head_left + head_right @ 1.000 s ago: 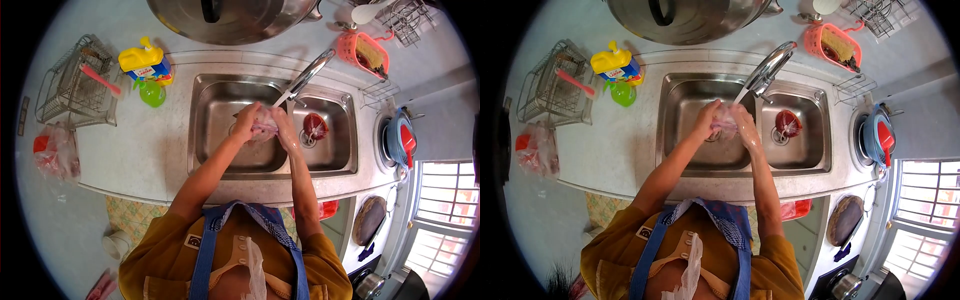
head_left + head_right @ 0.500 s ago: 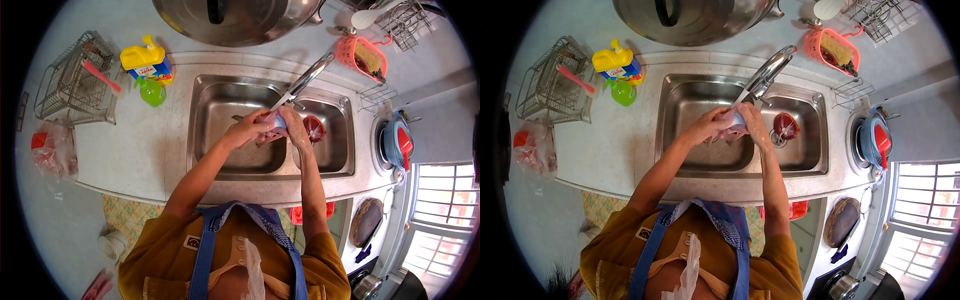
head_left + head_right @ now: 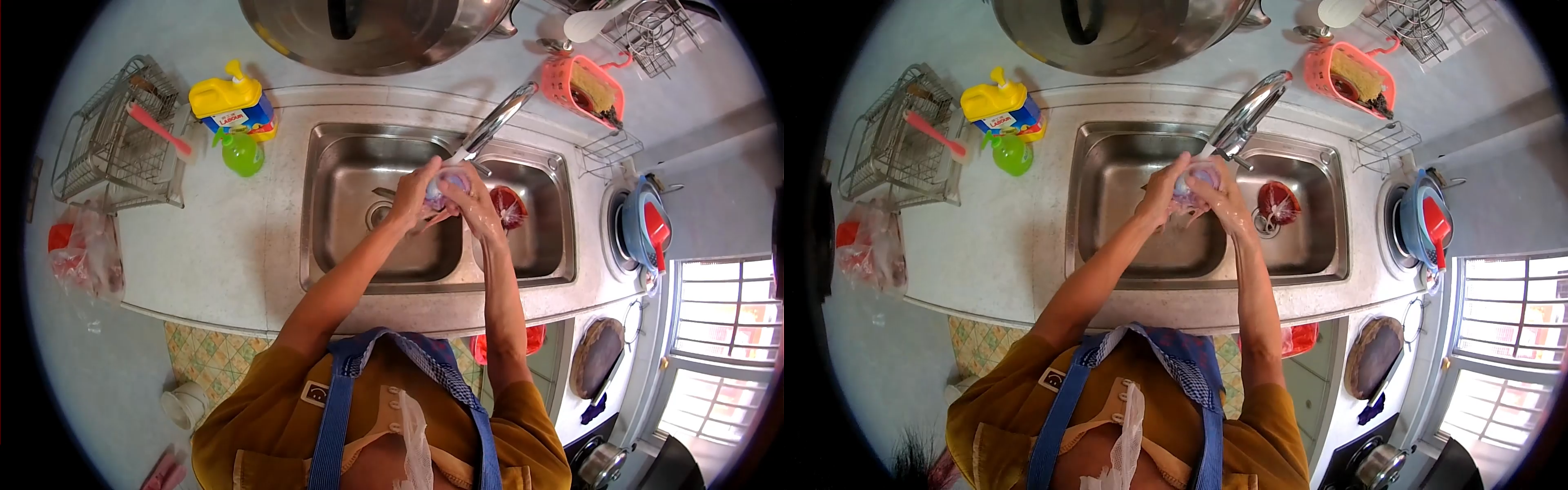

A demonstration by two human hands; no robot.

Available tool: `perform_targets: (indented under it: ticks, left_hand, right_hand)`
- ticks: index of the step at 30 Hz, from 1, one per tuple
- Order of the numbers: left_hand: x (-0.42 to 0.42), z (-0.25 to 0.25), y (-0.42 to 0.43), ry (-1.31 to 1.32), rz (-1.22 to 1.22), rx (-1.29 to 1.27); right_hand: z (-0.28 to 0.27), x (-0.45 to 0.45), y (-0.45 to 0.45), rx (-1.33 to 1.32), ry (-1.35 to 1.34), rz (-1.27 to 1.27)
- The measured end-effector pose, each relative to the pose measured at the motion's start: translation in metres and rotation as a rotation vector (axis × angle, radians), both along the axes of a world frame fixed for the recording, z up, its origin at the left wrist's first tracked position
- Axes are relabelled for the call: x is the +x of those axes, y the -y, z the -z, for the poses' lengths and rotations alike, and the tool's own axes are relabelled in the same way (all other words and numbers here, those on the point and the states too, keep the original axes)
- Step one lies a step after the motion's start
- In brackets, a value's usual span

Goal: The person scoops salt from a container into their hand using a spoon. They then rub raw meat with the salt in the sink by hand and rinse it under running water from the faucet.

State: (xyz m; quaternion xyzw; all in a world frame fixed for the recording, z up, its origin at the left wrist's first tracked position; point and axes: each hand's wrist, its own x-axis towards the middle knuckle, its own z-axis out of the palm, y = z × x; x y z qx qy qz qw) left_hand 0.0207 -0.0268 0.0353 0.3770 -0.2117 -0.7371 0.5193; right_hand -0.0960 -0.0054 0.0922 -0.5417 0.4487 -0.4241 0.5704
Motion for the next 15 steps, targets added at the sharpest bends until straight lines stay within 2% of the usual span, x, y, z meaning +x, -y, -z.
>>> perform_targets:
  ticks: [3, 5, 6, 8, 10, 12, 13, 15]
  left_hand:
    - [0.005, 0.015, 0.009, 0.084, 0.078, 0.012]
    - [0.008, 0.026, 0.012, -0.013, 0.038, 0.044]
    - [0.010, 0.026, 0.013, -0.010, 0.032, 0.042]
    - [0.015, 0.022, 0.012, 0.043, -0.117, -0.001]
    - [0.033, 0.001, 0.004, 0.019, -0.052, 0.078]
    - [0.042, -0.004, 0.000, -0.317, 0.180, -0.108]
    - [0.042, -0.007, -0.001, -0.318, 0.182, -0.108]
    - [0.041, -0.020, -0.003, -0.232, 0.253, -0.258]
  right_hand:
    - [0.013, 0.000, 0.016, 0.103, 0.092, 0.102]
    - [0.009, 0.012, 0.019, 0.166, 0.150, 0.246]
    - [0.013, 0.018, 0.022, 0.165, 0.152, 0.239]
    - [0.031, 0.026, 0.030, 0.235, 0.337, 0.333]
    - [0.036, 0.022, 0.033, 0.265, 0.387, 0.261]
    - [0.019, 0.020, 0.023, 0.366, 0.484, 0.086]
    - [0.030, 0.024, 0.025, 0.310, 0.539, 0.174]
    - [0.028, 0.018, 0.022, 0.311, 0.520, 0.182]
